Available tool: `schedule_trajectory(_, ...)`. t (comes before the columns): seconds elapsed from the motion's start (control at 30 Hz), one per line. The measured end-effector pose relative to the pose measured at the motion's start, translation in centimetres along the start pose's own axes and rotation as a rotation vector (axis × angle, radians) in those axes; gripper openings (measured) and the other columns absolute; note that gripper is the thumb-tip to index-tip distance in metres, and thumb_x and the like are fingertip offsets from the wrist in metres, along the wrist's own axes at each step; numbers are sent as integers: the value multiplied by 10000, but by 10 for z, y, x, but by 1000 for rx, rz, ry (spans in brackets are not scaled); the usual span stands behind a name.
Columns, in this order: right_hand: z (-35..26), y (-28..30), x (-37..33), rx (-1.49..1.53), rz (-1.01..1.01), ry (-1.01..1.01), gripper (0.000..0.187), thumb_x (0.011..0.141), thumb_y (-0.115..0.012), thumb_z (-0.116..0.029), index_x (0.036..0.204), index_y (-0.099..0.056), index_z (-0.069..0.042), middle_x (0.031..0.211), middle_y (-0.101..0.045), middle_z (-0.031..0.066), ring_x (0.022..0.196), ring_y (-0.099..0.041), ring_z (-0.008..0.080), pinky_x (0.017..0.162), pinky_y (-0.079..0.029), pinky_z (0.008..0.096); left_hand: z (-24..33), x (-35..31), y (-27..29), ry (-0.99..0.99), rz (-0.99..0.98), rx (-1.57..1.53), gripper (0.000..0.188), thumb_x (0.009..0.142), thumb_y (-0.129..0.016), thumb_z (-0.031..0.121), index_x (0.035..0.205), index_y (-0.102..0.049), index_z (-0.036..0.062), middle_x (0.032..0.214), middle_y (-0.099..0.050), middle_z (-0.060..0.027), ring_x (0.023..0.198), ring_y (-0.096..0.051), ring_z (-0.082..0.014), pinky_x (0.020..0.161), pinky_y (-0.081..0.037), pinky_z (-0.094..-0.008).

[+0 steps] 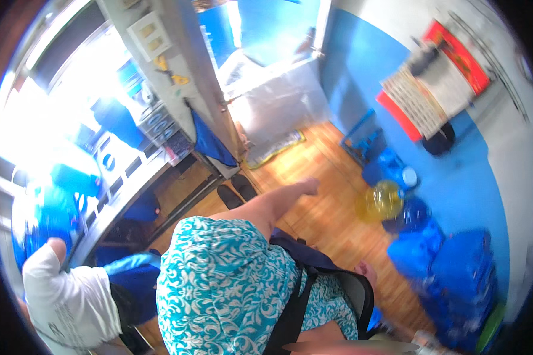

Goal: The person picks up a large blue water jug, places it in a sink, removes the cap, scrubs the exterior with a sponge, and rinses it under running water. They then handle a smaller blue container, scrubbing and rinsing it similarly. The person moves between the sink and the floor to retrieve and place containers.

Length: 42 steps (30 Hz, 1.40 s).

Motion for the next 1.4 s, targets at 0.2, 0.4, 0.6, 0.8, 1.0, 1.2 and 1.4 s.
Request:
schedule_trajectory(0.2,-50,21,121,0,-275,62,399,828,-734,-172,1186,-675,-8,1034,-714,186,819,-693,238,731,-553,363,22,-22,-21,-80,-11,-118,609,814,-709,398,1350,-594,135,1339,-620,-129,1256,-564,-333,1046,-461,-450)
schedule_trajectory(0.4,-204,0,212,-454,-541,620,394,830,-720,-200,1189,-685,-42,1081,-705,194,883,-685,334,811,-544,412,-132,-142,-83,723,165,-402,457,805,-663,330,1185,-691,78,1172,-696,-169,1114,-657,-333,944,-535,-431)
schedule_trajectory(0.6,-302,-43,245,-380,-669,950,397,837,-731,-232,1190,-688,-57,1117,-707,169,926,-691,312,846,-543,403,-176,-294,-219,1209,225,-467,371,856,-596,371,1037,-759,92,1098,-715,-198,1056,-681,-336,910,-549,-418)
schedule_trajectory(0.8,-329,-113,214,-210,-939,860,409,841,-735,-219,1201,-692,-31,1081,-741,151,880,-719,240,814,-563,342,-118,-344,-333,1162,-106,-760,495,879,-609,617,1016,-785,175,916,-757,-67,766,-720,-200,715,-583,-355)
schedule_trajectory(1.0,-353,-201,137,-312,-1163,1122,395,822,-757,-248,1154,-710,-40,1097,-724,161,965,-711,267,855,-559,367,-76,-402,-388,1247,378,-1025,515,799,-732,544,1092,-767,122,924,-754,-119,743,-718,-202,713,-583,-349)
schedule_trajectory(1.2,-403,-278,24,-385,-1353,1323,360,832,-743,-250,1127,-709,-47,1059,-723,162,915,-709,291,833,-551,377,-63,-453,-417,1331,805,-1264,560,802,-805,377,1200,-688,0,1017,-740,-122,772,-687,-192,688,-566,-327)
schedule_trajectory(1.4,-439,-360,-100,-546,-1671,1588,355,828,-742,-217,1146,-698,-68,981,-720,143,801,-689,252,751,-559,366,-36,-492,-405,1055,1688,-1784,549,826,-815,288,1223,-630,-43,916,-702,-103,744,-641,-150,624,-537,-293)
Point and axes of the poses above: each hand's wrist, its own x-axis towards the middle knuckle, its own y-axis out of the back of the hand, z = x × y, the point moved 4 cm from there along x, towards the middle knuckle
